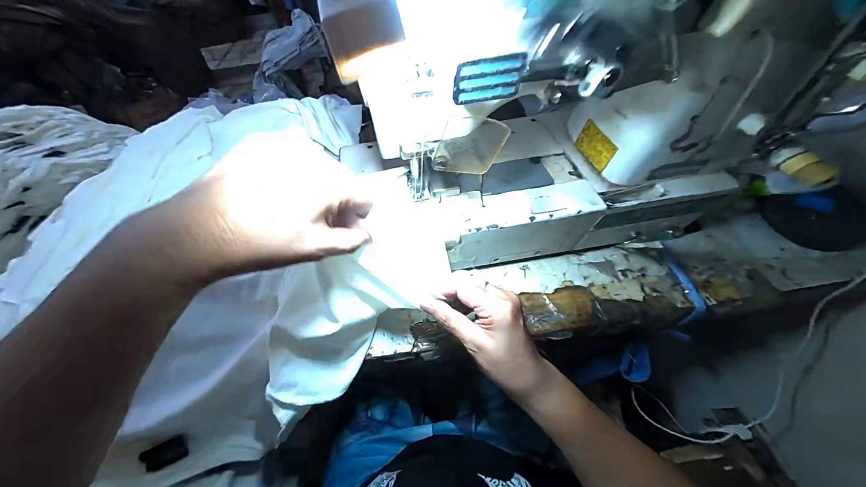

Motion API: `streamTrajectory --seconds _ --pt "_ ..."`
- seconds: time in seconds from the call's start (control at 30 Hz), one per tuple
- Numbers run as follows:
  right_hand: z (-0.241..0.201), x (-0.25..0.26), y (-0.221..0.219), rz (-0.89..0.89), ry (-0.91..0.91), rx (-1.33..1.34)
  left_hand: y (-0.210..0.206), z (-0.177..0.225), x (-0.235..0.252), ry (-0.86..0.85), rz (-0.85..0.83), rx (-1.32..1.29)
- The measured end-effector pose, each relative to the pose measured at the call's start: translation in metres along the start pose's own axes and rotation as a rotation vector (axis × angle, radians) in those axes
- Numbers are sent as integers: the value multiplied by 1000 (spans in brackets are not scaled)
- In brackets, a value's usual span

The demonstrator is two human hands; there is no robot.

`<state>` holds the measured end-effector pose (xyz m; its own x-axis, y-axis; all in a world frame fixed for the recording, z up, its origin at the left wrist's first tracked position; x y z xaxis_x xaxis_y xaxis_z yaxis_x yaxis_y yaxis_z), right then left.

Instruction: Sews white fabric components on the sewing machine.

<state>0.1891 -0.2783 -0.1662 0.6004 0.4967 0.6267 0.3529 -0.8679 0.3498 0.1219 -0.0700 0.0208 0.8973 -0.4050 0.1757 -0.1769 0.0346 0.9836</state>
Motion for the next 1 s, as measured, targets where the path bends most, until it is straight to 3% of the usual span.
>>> streamTrajectory --seconds 0.5,0.9,1.0 --pt "26 31 -7 -20 102 -19 10 -32 10 94 111 8" --pt "32 30 -8 -12 103 -21 6 -21 10 -37 50 172" --pt "32 30 -9 -17 107 -11 5 -26 12 3 63 209"
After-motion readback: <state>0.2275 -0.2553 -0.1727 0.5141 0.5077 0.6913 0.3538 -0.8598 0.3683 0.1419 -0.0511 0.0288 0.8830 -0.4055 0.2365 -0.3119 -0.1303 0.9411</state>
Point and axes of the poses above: each hand's wrist, its own x-axis towards the middle knuckle, its own y-axis out of the back of the hand, z = x × y, the point moved 1 cm from there along x, towards the middle knuckle, and after that the axes turned 6 degrees about -x, right-handed, at the moved point
